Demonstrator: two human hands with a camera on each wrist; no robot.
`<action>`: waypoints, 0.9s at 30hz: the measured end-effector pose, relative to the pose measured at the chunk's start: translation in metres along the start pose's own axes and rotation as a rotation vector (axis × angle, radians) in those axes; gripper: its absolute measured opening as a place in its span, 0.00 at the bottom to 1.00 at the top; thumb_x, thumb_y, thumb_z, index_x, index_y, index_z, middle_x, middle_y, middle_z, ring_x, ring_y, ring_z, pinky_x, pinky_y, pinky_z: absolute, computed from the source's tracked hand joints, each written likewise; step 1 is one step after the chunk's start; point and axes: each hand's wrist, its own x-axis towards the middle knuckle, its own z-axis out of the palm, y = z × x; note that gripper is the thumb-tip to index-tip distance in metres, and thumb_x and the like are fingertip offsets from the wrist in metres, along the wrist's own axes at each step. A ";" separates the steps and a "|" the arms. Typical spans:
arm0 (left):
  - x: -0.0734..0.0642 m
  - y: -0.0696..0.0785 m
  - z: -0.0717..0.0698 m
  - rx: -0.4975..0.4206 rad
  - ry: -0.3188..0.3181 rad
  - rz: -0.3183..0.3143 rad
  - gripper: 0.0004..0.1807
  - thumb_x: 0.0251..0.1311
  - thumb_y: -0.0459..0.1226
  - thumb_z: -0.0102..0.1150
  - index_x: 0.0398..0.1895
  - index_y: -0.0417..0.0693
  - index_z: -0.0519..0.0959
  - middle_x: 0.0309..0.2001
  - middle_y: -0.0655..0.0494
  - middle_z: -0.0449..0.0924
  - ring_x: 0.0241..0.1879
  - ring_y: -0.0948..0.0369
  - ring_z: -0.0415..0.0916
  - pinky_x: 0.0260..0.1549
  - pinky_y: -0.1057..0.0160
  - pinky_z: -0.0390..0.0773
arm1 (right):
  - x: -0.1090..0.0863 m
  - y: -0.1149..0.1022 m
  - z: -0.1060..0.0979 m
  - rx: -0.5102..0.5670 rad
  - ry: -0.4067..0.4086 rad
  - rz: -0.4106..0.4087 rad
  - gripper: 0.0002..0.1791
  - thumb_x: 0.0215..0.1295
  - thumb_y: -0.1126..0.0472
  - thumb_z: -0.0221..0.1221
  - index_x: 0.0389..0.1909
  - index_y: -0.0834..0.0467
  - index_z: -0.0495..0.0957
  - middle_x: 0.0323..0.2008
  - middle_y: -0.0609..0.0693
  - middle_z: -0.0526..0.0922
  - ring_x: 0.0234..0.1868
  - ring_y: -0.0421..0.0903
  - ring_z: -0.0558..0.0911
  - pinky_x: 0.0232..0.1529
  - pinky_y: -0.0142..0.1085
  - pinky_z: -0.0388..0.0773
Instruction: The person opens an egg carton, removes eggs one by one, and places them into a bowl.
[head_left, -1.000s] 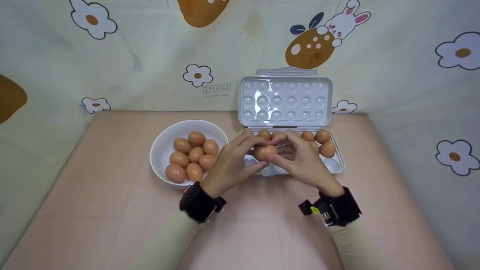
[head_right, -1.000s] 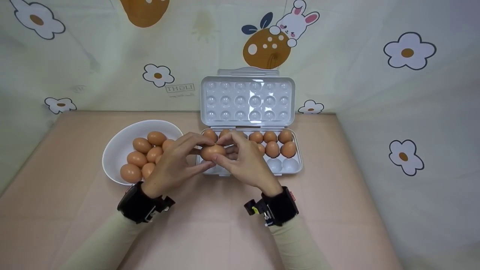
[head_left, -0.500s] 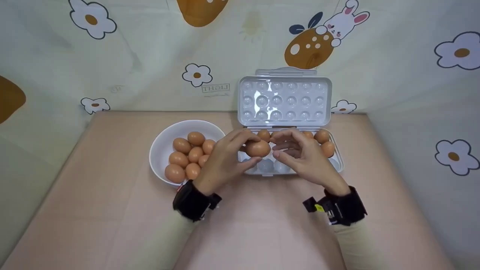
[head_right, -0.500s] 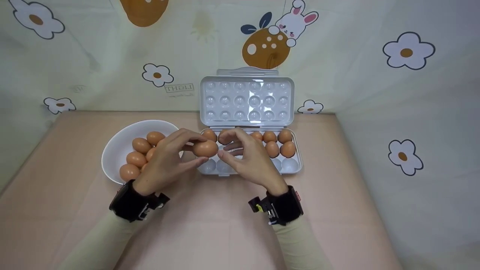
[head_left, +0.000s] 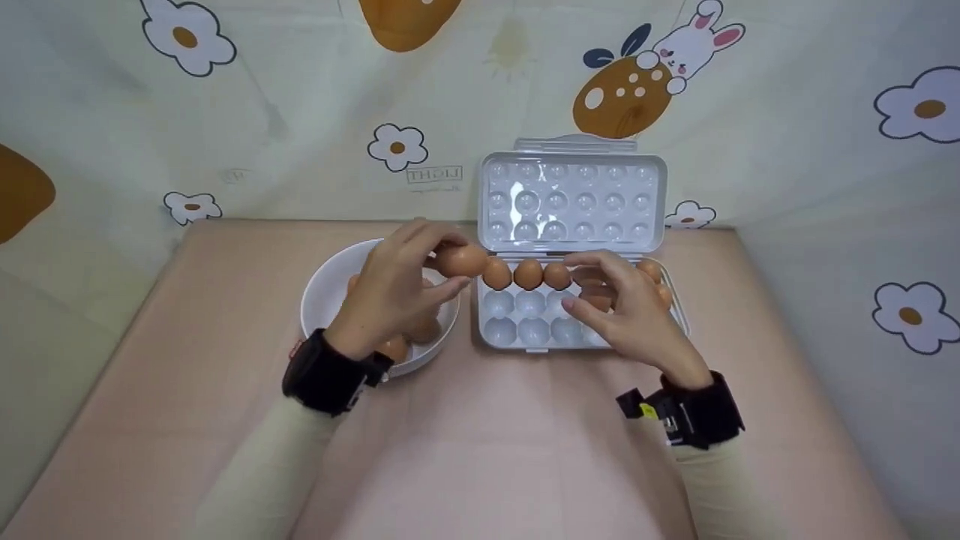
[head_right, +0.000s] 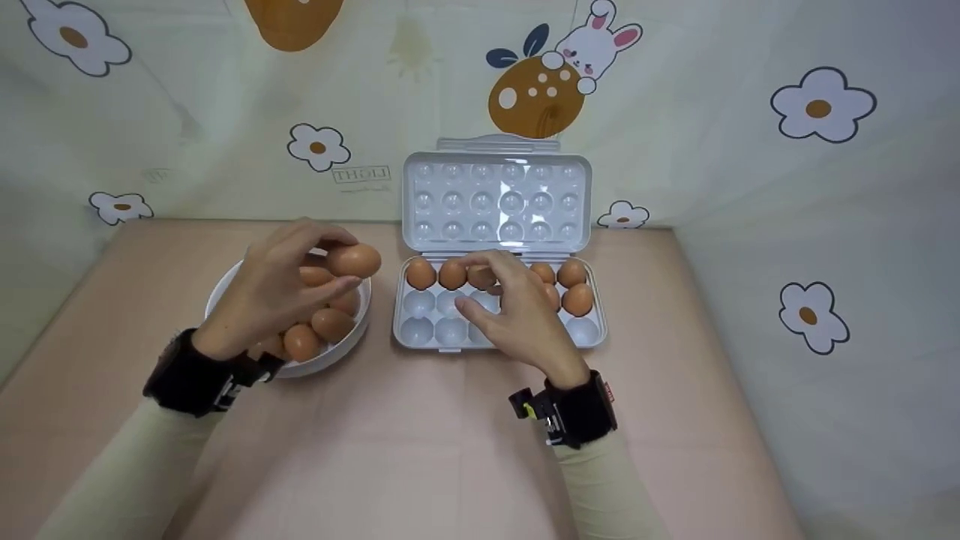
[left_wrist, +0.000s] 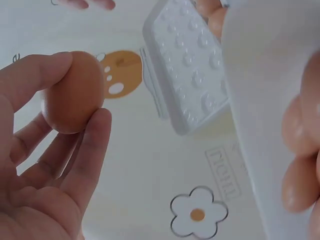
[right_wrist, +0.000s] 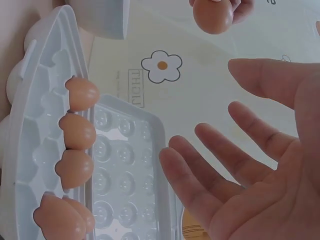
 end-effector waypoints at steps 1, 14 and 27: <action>0.001 -0.002 -0.005 0.014 -0.009 -0.003 0.22 0.58 0.31 0.78 0.55 0.43 0.82 0.52 0.51 0.82 0.48 0.59 0.82 0.48 0.65 0.84 | 0.000 0.000 0.000 -0.008 0.003 -0.001 0.25 0.67 0.69 0.70 0.64 0.59 0.78 0.60 0.51 0.82 0.60 0.50 0.84 0.59 0.50 0.84; 0.014 -0.036 -0.046 0.192 -0.277 -0.229 0.21 0.58 0.32 0.76 0.54 0.48 0.82 0.46 0.53 0.81 0.45 0.54 0.78 0.48 0.56 0.83 | 0.000 0.003 -0.001 -0.096 0.017 -0.017 0.27 0.65 0.71 0.70 0.65 0.61 0.78 0.60 0.52 0.82 0.57 0.51 0.86 0.60 0.51 0.84; 0.007 -0.067 -0.075 0.260 -0.449 -0.309 0.13 0.58 0.29 0.73 0.46 0.43 0.83 0.41 0.48 0.80 0.43 0.50 0.74 0.43 0.52 0.78 | 0.000 0.002 -0.003 -0.112 -0.001 -0.018 0.27 0.66 0.71 0.70 0.66 0.61 0.77 0.61 0.54 0.81 0.58 0.54 0.85 0.60 0.49 0.84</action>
